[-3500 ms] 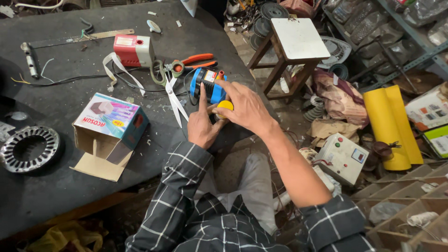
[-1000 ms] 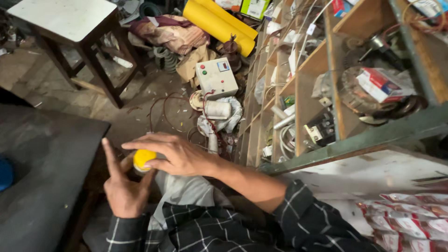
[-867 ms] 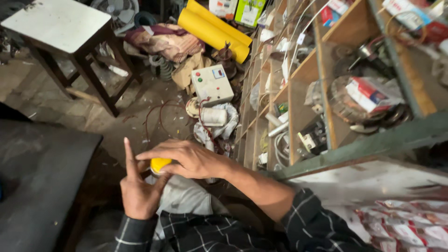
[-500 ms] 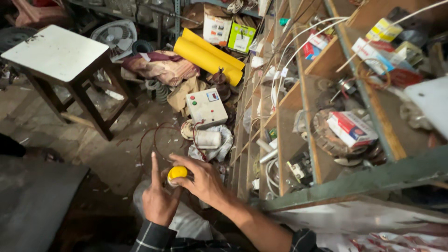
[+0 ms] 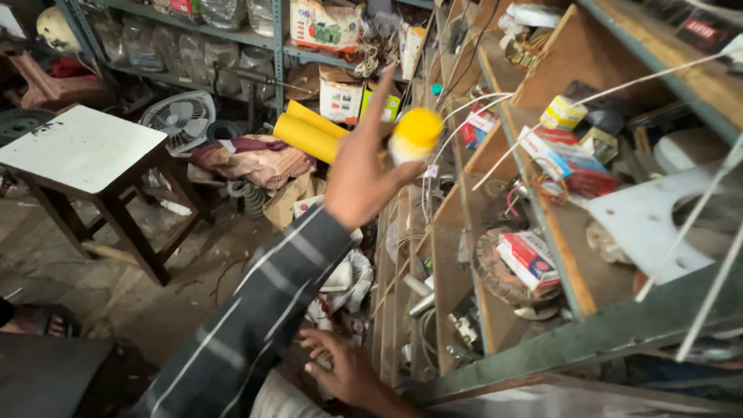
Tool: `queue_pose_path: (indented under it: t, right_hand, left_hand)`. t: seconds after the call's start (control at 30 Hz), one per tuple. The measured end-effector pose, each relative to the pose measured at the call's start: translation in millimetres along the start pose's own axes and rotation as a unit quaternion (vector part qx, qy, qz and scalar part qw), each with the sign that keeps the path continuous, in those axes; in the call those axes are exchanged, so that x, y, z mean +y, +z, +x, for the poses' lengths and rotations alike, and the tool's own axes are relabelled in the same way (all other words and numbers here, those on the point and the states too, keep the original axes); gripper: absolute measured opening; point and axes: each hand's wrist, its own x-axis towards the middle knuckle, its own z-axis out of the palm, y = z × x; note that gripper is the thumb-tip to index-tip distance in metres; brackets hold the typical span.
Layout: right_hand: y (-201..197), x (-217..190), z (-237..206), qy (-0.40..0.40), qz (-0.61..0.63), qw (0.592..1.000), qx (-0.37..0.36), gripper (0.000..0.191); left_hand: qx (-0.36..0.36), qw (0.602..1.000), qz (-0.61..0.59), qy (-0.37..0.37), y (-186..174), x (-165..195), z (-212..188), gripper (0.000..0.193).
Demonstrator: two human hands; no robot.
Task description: The person applies a yellow lubricant to the shaft of a small blue motor using a brush, then closes the container. They handle a black power cord and later connect red wires to a white iron while another person holds the iron. The person also picks up a red wire from the floor and prepares it for connection.
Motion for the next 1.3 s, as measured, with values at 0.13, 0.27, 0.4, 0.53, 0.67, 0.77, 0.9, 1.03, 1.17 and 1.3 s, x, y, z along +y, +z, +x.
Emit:
queue_pose_path:
  t: [0.13, 0.27, 0.4, 0.53, 0.67, 0.77, 0.9, 1.03, 1.17, 1.3]
  right_hand:
    - [-2, 12, 5, -0.008, -0.016, 0.999, -0.027, 0.043]
    - [-1, 20, -1, -0.077, -0.101, 0.992, 0.011, 0.034]
    - [5, 25, 3, -0.037, -0.111, 0.993, 0.007, 0.037]
    - [7, 30, 13, 0.002, -0.116, 0.993, -0.009, 0.039]
    - [6, 32, 17, 0.017, -0.119, 0.993, -0.011, 0.04]
    - [3, 33, 16, 0.025, -0.125, 0.992, -0.01, 0.041]
    - [12, 37, 21, 0.051, -0.127, 0.991, -0.013, 0.043]
    - [8, 56, 18, 0.143, -0.148, 0.978, -0.045, 0.044]
    - [-4, 82, 17, 0.073, -0.087, 0.992, -0.052, 0.042]
    - [-17, 100, 26, 0.047, -0.025, 0.996, -0.076, 0.048]
  left_hand:
    - [-0.009, 0.997, -0.047, 0.054, 45, 11, 61, 0.117]
    - [-0.014, 0.998, -0.036, 0.039, 87, 8, 88, 0.12]
    - [-0.006, 0.998, -0.039, 0.056, 114, 0, 99, 0.116]
    - [-0.019, 0.999, -0.034, 0.032, 129, -5, 103, 0.109]
    - [-0.077, 0.994, -0.076, 0.01, 125, -9, 110, 0.108]
    - [-0.095, 0.992, -0.081, 0.018, 121, -10, 113, 0.107]
    - [-0.036, 0.995, -0.08, 0.051, 120, -10, 93, 0.097]
    - [0.106, 0.985, 0.057, 0.127, 96, -8, 57, 0.079]
    - [0.031, 0.999, 0.025, 0.032, 9, -14, -32, 0.071]
    - [0.15, 0.958, 0.241, 0.03, -105, -5, -123, 0.058]
